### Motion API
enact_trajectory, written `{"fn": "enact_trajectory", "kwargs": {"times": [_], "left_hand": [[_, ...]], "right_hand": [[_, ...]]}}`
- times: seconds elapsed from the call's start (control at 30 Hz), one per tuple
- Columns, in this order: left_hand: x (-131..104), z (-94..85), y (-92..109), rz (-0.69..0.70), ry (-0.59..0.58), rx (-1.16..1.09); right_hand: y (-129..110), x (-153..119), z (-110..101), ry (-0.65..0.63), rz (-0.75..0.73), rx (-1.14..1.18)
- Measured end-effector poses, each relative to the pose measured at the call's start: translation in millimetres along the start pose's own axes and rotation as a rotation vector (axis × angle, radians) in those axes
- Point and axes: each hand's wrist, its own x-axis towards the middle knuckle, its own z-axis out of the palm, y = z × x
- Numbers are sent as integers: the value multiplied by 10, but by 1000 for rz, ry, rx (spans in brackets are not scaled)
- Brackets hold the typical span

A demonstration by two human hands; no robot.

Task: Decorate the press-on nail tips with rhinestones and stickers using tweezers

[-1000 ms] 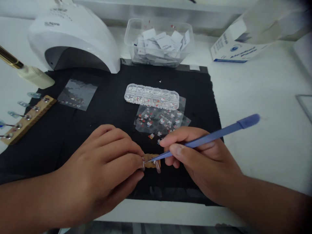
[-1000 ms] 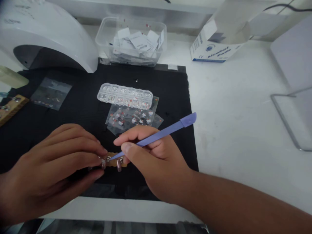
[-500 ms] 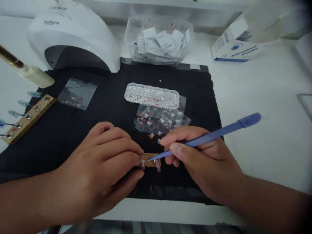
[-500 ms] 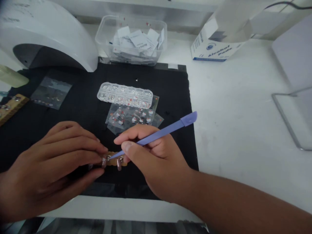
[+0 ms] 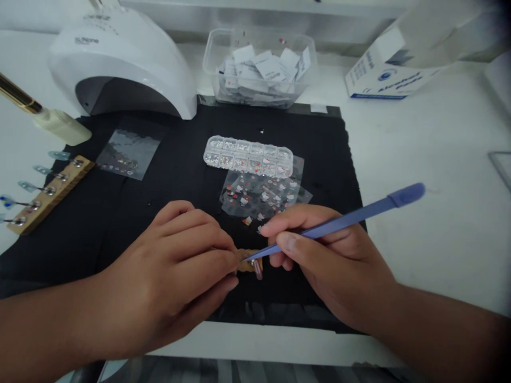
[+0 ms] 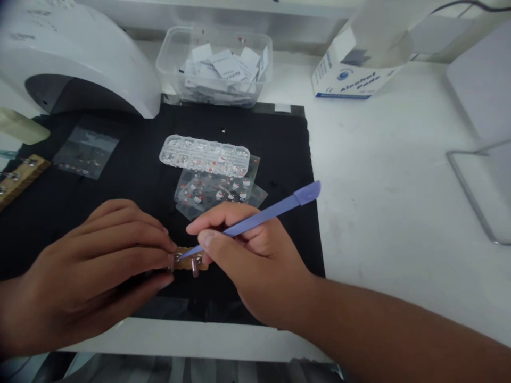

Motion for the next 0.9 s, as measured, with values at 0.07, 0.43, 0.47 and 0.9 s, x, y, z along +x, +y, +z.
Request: {"fn": "enact_trajectory", "kwargs": {"times": [0.07,0.43,0.47,0.9], "left_hand": [[9,-7,-6,-3,-13,-6],[35,-50,22,-23,-100,20],[38,-48,25,-26,-104,30],[-113,-383,-62,-195,127,14]], "right_hand": [[-9,11,-7,14,-7,11],[-51,57,-66,128,-122,107],[-46,54,-63,125,-131,104],[-13,211,-289,153,-483,30]]}}
